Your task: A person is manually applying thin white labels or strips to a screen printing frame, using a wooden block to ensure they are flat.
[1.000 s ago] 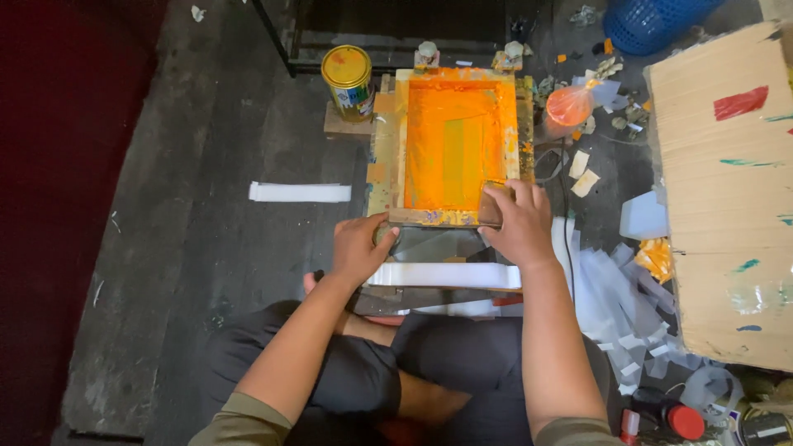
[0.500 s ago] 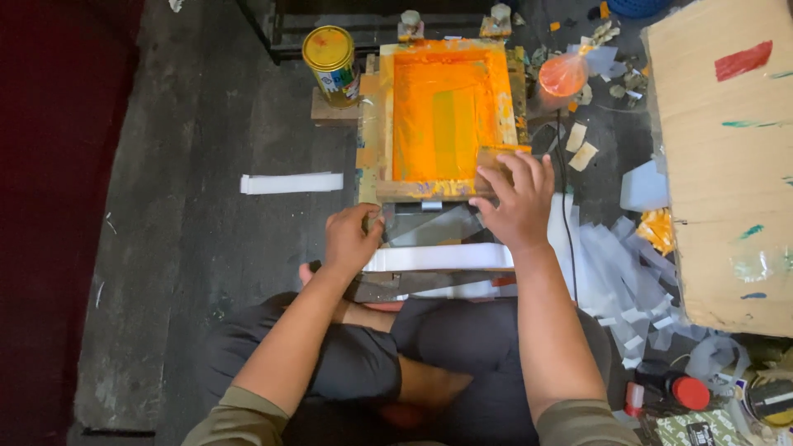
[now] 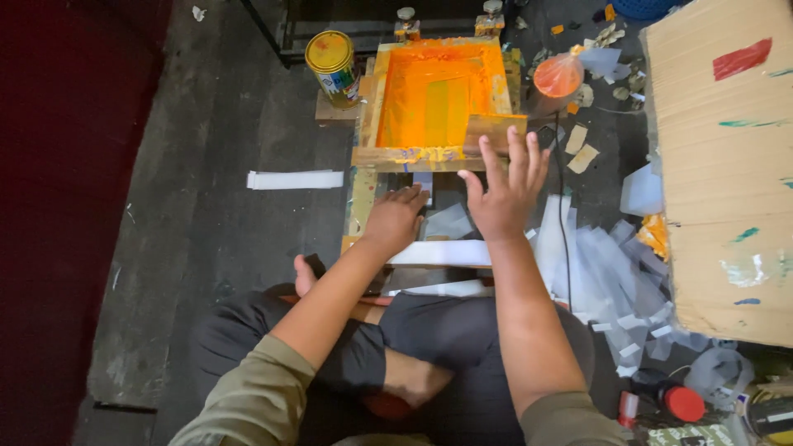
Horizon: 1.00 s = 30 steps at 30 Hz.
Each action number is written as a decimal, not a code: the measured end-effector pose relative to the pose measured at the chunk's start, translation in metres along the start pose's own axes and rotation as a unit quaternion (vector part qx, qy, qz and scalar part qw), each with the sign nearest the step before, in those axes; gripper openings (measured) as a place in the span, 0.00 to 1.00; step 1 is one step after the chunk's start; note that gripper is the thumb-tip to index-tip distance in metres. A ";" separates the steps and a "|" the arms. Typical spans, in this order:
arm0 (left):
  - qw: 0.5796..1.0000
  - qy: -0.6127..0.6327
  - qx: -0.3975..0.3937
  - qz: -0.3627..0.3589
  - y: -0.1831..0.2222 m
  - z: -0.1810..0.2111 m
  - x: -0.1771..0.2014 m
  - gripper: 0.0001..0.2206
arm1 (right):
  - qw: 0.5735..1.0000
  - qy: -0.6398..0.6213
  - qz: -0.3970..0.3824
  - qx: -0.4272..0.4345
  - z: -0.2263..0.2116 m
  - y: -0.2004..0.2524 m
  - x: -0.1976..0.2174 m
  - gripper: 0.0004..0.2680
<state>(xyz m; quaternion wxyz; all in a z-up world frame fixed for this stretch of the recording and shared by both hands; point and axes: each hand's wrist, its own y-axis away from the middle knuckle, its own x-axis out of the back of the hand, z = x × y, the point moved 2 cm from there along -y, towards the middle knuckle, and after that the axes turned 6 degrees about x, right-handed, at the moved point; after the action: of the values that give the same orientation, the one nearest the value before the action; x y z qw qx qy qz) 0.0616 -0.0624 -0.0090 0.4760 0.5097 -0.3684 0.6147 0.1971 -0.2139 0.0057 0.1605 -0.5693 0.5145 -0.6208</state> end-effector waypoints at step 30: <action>0.827 0.483 0.106 0.268 0.093 -0.079 0.061 0.08 | 0.974 -0.044 -0.222 -0.020 -0.002 0.014 0.008 0.29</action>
<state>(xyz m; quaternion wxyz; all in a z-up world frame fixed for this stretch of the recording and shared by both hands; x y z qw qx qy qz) -0.0513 -0.0010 0.0368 0.3526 0.0765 -0.1464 0.9211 0.1878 -0.2252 -0.0016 0.0298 -0.6995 0.3795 -0.6048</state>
